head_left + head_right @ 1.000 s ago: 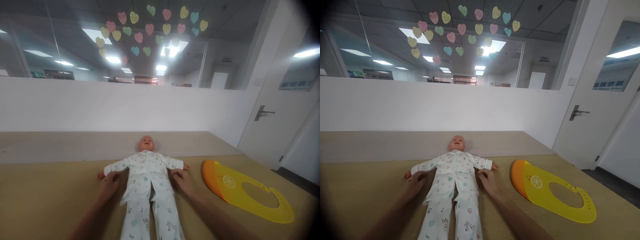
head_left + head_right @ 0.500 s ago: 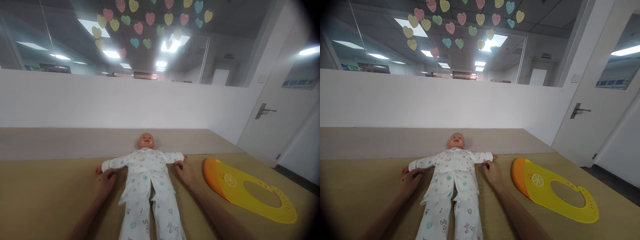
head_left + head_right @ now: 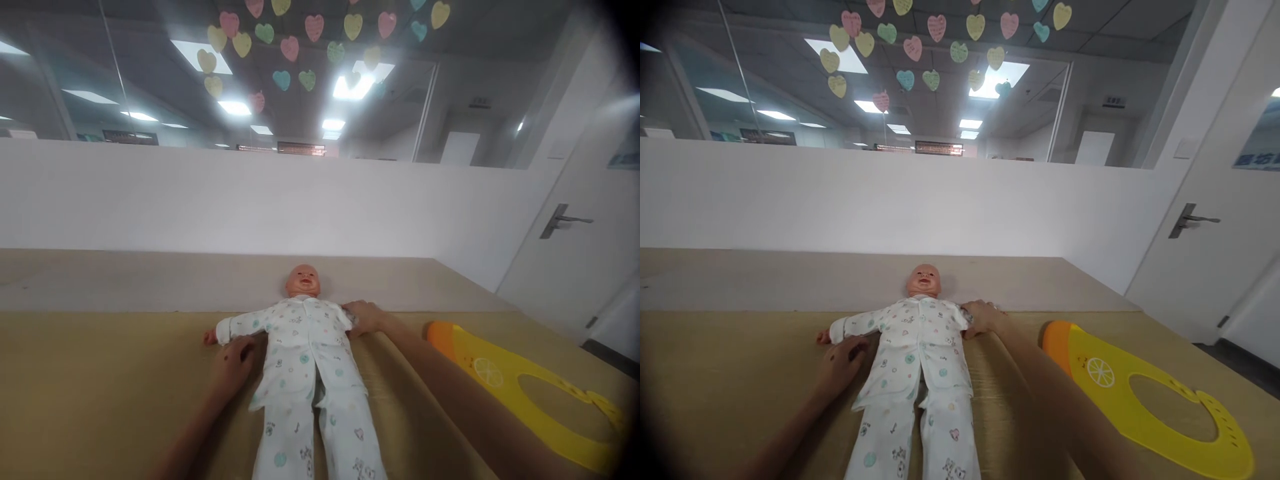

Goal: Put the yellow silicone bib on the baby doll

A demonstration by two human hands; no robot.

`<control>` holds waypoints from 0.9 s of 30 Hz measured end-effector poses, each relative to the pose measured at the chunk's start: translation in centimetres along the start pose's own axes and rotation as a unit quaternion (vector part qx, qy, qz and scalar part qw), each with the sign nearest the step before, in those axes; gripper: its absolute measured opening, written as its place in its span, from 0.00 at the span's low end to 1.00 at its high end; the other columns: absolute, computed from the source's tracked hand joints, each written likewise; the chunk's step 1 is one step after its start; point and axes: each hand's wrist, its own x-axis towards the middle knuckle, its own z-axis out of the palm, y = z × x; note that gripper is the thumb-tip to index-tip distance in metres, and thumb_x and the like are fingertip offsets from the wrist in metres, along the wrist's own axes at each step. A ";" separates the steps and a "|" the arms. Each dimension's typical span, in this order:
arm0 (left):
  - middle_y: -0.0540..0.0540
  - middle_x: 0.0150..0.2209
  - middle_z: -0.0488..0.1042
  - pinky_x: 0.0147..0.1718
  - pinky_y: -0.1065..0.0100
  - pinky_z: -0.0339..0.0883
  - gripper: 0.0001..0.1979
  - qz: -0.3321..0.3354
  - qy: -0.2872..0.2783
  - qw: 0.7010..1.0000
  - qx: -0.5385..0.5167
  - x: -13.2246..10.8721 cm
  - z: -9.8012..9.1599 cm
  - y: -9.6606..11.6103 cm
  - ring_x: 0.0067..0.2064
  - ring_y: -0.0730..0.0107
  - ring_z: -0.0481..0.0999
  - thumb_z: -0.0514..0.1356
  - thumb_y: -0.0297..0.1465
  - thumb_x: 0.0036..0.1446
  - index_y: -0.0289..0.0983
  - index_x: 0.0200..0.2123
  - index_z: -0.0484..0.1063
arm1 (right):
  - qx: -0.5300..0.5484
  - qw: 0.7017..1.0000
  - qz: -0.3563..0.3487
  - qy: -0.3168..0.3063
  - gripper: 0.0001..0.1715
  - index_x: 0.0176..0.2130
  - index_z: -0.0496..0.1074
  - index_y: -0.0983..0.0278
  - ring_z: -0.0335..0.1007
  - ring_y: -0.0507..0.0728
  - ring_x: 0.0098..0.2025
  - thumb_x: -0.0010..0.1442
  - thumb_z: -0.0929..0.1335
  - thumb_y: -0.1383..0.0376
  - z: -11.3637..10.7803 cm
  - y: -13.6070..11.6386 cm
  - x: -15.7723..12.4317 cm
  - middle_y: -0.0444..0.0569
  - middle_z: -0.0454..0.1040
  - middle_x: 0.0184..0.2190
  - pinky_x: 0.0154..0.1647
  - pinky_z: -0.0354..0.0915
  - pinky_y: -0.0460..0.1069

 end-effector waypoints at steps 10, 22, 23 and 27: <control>0.45 0.35 0.79 0.41 0.62 0.66 0.10 0.024 -0.002 1.000 -0.012 -0.7 -0.1 -0.2 0.39 0.62 0.76 0.50 0.28 0.52 0.39 0.30 0.72 | -0.049 0.994 0.087 0.043 0.37 0.54 0.70 0.65 0.64 0.68 0.54 0.47 0.75 0.56 0.6 0.7 0.6 0.58 0.72 0.51 0.50 0.60 0.55; 0.46 0.37 0.80 0.44 0.61 0.66 0.11 0.007 -0.045 0.997 -0.055 -1.4 -0.8 0.7 0.41 0.60 0.76 0.51 0.30 0.53 0.40 0.30 0.74 | -0.076 0.959 0.203 0.183 0.31 0.57 0.68 0.65 0.62 0.66 0.60 0.61 0.63 0.50 2.8 9.1 -13.6 0.57 0.69 0.57 0.61 0.56 0.57; 0.46 0.37 0.80 0.44 0.61 0.66 0.11 0.006 -0.048 0.997 -0.058 -1.3 -0.8 0.8 0.41 0.60 0.76 0.51 0.31 0.53 0.40 0.30 0.74 | -0.067 0.950 0.251 0.172 0.34 0.58 0.67 0.67 0.62 0.67 0.60 0.60 0.63 0.48 2.9 10.1 -15.2 0.58 0.68 0.58 0.60 0.57 0.57; 0.47 0.37 0.80 0.44 0.61 0.66 0.10 0.013 -0.048 0.997 -0.060 -1.2 -0.8 0.7 0.41 0.60 0.77 0.52 0.32 0.53 0.41 0.30 0.74 | -0.013 0.933 0.336 0.131 0.46 0.62 0.61 0.72 0.64 0.69 0.60 0.57 0.62 0.42 3.7 10.8 -19.7 0.63 0.66 0.60 0.57 0.61 0.57</control>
